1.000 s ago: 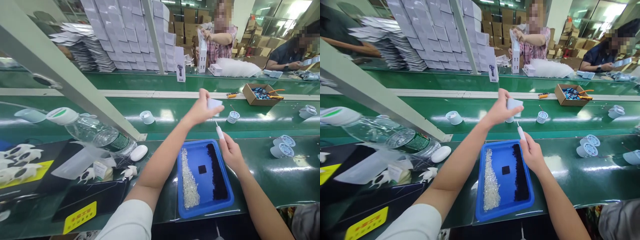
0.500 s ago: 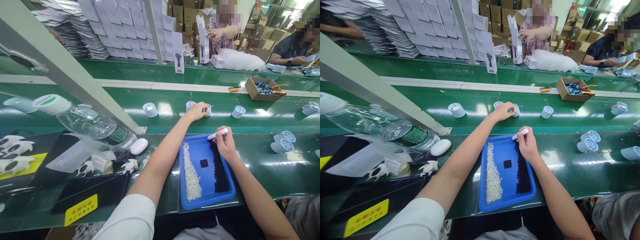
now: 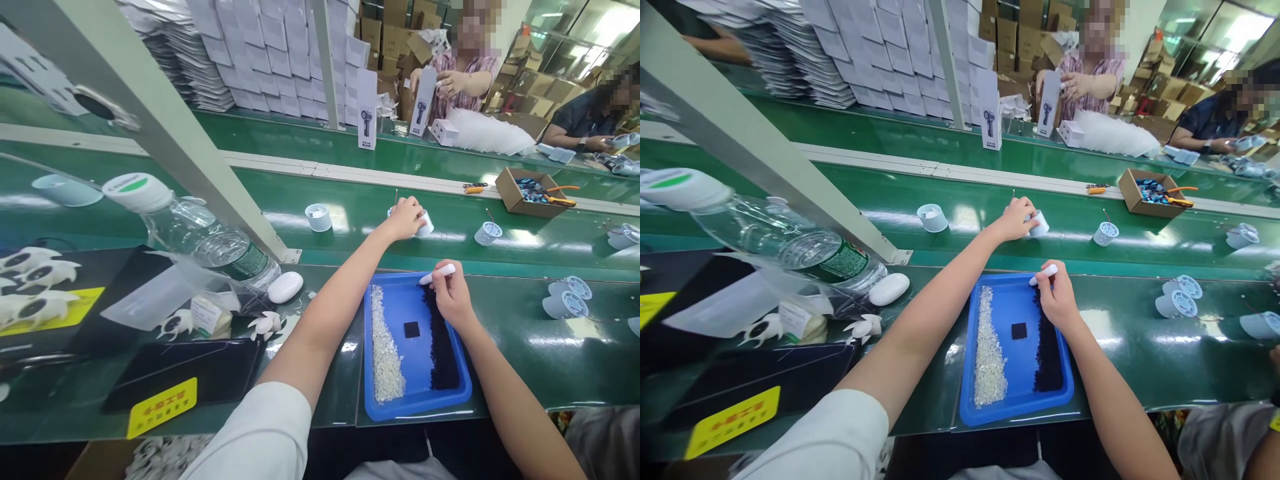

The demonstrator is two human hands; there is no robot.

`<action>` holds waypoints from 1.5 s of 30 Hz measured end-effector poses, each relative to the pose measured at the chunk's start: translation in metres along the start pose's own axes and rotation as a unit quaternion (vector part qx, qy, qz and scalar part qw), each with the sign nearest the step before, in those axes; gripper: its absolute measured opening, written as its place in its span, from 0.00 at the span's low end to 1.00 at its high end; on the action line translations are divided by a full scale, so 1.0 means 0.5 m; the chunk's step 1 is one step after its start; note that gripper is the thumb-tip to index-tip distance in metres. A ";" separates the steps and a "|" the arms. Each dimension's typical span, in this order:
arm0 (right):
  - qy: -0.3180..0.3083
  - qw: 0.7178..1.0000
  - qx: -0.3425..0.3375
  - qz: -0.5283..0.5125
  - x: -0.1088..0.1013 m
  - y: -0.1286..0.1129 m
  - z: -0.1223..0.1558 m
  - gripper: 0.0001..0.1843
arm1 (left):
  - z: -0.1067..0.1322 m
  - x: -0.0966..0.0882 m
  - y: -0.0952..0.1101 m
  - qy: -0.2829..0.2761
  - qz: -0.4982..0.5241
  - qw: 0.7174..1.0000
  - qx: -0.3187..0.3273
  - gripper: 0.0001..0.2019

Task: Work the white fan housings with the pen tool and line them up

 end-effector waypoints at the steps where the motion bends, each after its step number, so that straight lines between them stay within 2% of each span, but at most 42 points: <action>1: -0.017 1.000 -0.002 0.001 0.003 -0.005 0.000 0.19 | -0.004 -0.009 0.007 0.019 0.020 1.000 0.000 0.15; 3: -0.048 0.999 -0.008 0.008 0.010 -0.020 0.001 0.17 | -0.010 -0.030 0.022 0.065 0.124 0.990 -0.002 0.13; 4: -0.050 0.999 -0.015 0.015 0.011 -0.029 0.002 0.15 | -0.011 -0.040 0.027 0.085 0.206 0.975 -0.006 0.12; 7: 0.000 0.998 -0.046 0.046 0.002 -0.053 0.005 0.13 | -0.011 -0.067 0.034 0.132 0.450 0.883 -0.028 0.11; 9: 0.015 0.997 -0.054 0.052 -0.001 -0.059 0.007 0.13 | -0.009 -0.083 0.032 0.158 0.543 0.824 -0.039 0.11; 11: 0.010 0.998 -0.051 0.048 -0.001 -0.059 0.009 0.13 | -0.008 -0.097 0.026 0.179 0.599 0.779 -0.048 0.12; 13: 0.005 0.998 -0.045 0.047 -0.002 -0.056 0.009 0.12 | -0.009 -0.107 0.021 0.191 0.633 0.748 -0.058 0.13; 18: -0.013 0.998 -0.025 0.056 0.001 -0.051 0.007 0.12 | -0.004 -0.121 0.019 0.224 0.668 0.705 -0.082 0.14; 20: -0.016 0.998 -0.021 0.060 0.002 -0.052 0.007 0.12 | 0.002 -0.125 0.025 0.227 0.663 0.707 -0.090 0.16; 22: -0.028 0.998 -0.019 0.059 0.005 -0.053 0.008 0.12 | 0.005 -0.127 0.030 0.219 0.647 0.725 -0.092 0.17; 25: -0.042 0.997 -0.024 0.053 0.004 -0.054 0.014 0.13 | 0.002 -0.126 0.033 0.191 0.609 0.764 -0.090 0.18; 29: 0.021 0.996 -0.084 0.031 -0.018 -0.069 0.031 0.12 | -0.007 -0.119 0.036 0.157 0.537 0.825 -0.080 0.16; 30: 0.016 0.994 -0.103 0.022 -0.020 -0.076 0.036 0.11 | -0.007 -0.116 0.039 0.152 0.523 0.835 -0.079 0.15; 31: -0.012 0.993 -0.118 0.018 -0.017 -0.082 0.041 0.10 | -0.005 -0.113 0.044 0.146 0.515 0.841 -0.079 0.14; 34: -0.153 0.979 -0.129 0.030 0.007 -0.094 0.053 0.09 | 0.006 -0.103 0.068 0.115 0.522 0.841 -0.089 0.13; 35: -0.170 0.977 -0.127 0.033 0.009 -0.096 0.055 0.09 | 0.012 -0.100 0.076 0.109 0.520 0.842 -0.096 0.13; 36: -0.152 0.980 -0.127 0.030 0.005 -0.097 0.054 0.09 | 0.017 -0.098 0.084 0.106 0.514 0.845 -0.103 0.12; 37: -0.103 0.986 -0.131 0.017 -0.007 -0.098 0.050 0.09 | 0.022 -0.096 0.090 0.106 0.502 0.851 -0.112 0.12; 39: 0.042 0.989 -0.137 -0.029 -0.041 -0.094 0.044 0.07 | 0.030 -0.090 0.101 0.100 0.473 0.866 -0.127 0.12; 41: 0.159 0.976 -0.124 -0.086 -0.072 -0.083 0.043 0.06 | 0.035 -0.080 0.110 0.081 0.447 0.881 -0.133 0.11; 43: 0.210 0.966 -0.086 -0.124 -0.089 -0.068 0.039 0.07 | 0.038 -0.070 0.118 0.065 0.420 0.895 -0.134 0.11; 45: 0.221 0.965 -0.038 -0.133 -0.094 -0.057 0.035 0.11 | 0.041 -0.061 0.124 0.057 0.390 0.909 -0.133 0.11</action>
Point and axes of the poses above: each hand's wrist, its own z-axis away from the middle knuckle, its own x-axis out of the palm, y = z × x, the point moved 5 cm from there along -z, towards the middle knuckle, and after that the axes turned 2 degrees about x, right-handed, at the moved point
